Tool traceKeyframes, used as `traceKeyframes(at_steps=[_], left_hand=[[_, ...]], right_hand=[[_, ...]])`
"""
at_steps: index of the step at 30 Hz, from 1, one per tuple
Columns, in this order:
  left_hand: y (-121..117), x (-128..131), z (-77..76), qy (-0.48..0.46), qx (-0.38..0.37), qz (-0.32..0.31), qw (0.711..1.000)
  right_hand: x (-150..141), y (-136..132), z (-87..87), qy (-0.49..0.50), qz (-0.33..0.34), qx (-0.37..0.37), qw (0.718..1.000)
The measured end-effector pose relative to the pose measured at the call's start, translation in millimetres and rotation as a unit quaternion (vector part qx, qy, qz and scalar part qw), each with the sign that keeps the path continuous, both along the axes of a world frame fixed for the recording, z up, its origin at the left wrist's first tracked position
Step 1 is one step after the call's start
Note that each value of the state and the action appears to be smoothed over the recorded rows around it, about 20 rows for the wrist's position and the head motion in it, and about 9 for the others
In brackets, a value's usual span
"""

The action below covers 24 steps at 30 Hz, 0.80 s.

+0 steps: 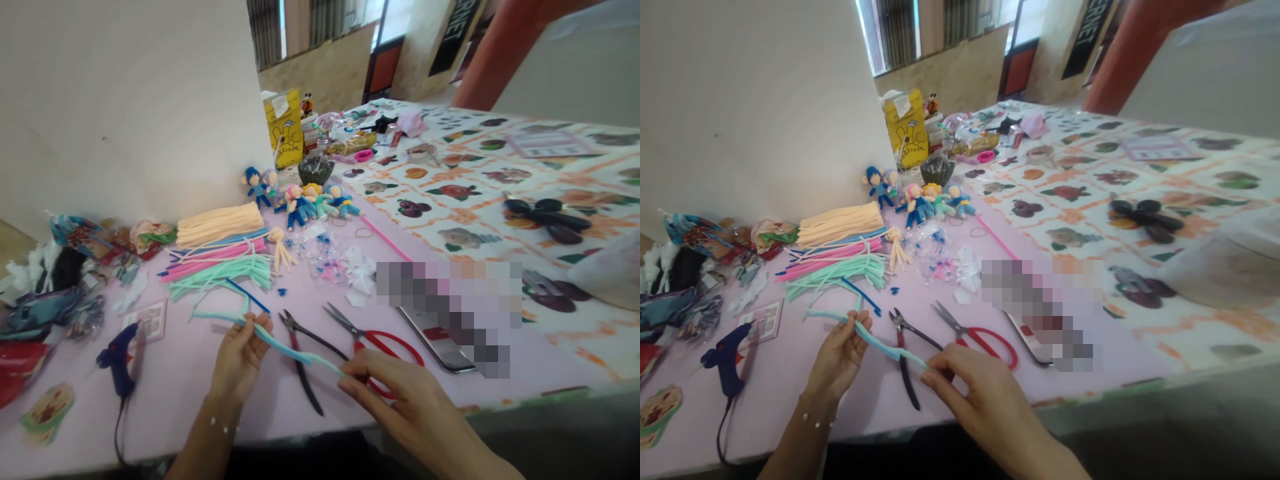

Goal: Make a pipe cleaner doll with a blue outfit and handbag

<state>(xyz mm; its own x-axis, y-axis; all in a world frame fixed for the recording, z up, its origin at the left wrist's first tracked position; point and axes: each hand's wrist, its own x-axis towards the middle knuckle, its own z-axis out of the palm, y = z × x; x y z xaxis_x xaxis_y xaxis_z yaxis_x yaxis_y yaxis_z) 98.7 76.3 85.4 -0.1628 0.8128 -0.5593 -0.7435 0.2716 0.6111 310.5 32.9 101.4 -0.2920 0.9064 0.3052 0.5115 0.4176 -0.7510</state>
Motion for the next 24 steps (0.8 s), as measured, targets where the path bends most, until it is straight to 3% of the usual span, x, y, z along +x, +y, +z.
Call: traceKeyframes(at_steps=[5, 9, 13, 18, 21, 24], left_hand=[[-1, 0, -0.6, -0.007, -0.011, 0.004, 1.000], [0, 2, 0.8, -0.016, -0.030, 0.019, 0.999], [-2, 3, 0.5, -0.002, -0.011, -0.003, 1.000], [-15, 12, -9.4, 0.021, 0.065, -0.071, 0.995], [-28, 25, -16.4, 0.069, 0.109, -0.127, 0.984], [-41, 38, -20.0, 0.119, 0.147, -0.184, 0.965]], right_hand=[[-2, -3, 2.9, 0.011, 0.000, -0.036, 0.999], [-3, -6, 7.3, 0.047, 0.053, -0.069, 0.995], [6, -3, 7.8, -0.023, 0.031, -0.092, 0.995], [12, -3, 6.9, -0.078, -0.037, -0.014, 0.996], [3, -9, 2.5, -0.122, -0.019, 0.011, 0.992], [-9, -14, -5.1, -0.151, 0.013, -0.019, 0.988]])
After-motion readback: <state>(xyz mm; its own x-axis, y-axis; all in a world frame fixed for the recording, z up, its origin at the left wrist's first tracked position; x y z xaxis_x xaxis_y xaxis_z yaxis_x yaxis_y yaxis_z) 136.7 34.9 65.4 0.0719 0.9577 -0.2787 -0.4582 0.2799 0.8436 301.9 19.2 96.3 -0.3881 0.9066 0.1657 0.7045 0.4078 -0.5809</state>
